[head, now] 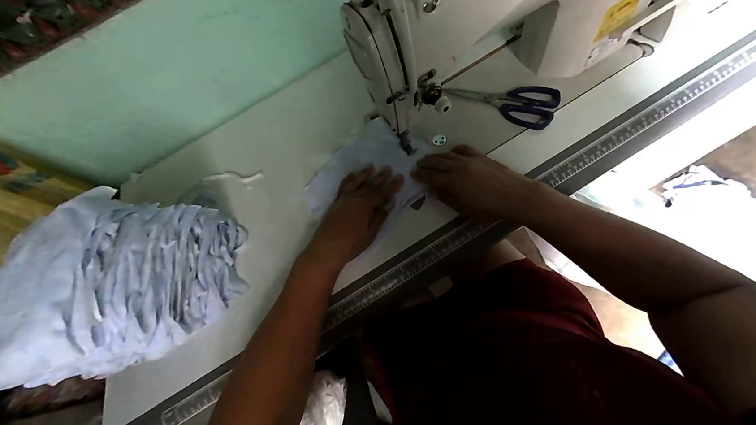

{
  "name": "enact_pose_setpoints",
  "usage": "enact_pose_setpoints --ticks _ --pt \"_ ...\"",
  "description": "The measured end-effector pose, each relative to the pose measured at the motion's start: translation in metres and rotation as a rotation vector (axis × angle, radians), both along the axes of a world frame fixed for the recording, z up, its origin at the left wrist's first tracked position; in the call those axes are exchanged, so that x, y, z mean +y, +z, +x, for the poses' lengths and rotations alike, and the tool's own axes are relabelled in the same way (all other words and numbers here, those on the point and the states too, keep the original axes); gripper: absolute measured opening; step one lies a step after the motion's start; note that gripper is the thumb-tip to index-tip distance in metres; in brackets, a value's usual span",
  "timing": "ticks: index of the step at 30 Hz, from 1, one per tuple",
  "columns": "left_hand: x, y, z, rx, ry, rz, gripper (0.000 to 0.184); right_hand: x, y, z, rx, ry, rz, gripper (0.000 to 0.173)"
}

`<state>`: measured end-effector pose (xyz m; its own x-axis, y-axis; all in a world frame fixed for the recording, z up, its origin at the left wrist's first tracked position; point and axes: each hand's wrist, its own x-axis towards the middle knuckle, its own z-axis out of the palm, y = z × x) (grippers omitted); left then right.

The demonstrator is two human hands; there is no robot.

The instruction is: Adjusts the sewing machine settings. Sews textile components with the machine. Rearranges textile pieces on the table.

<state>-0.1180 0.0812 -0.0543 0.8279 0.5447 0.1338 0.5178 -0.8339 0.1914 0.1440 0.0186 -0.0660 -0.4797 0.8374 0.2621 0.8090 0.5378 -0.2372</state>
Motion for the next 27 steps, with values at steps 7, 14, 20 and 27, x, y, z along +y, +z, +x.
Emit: enact_pose_setpoints --ticks 7,14,20,27 --pt "-0.018 0.002 0.018 0.043 0.134 -0.013 0.047 0.005 -0.001 0.006 -0.024 -0.057 -0.038 0.043" --pt "-0.028 0.019 0.032 0.133 0.207 -0.033 0.047 -0.009 -0.007 -0.012 0.027 0.071 0.076 0.030" --pt "-0.031 0.032 0.048 0.230 0.259 -0.018 0.046 -0.004 0.003 -0.005 -0.029 0.032 0.023 0.028" --pt "-0.022 0.036 0.049 0.307 0.213 0.088 0.043 0.004 -0.006 0.002 0.059 -0.007 0.105 0.024"
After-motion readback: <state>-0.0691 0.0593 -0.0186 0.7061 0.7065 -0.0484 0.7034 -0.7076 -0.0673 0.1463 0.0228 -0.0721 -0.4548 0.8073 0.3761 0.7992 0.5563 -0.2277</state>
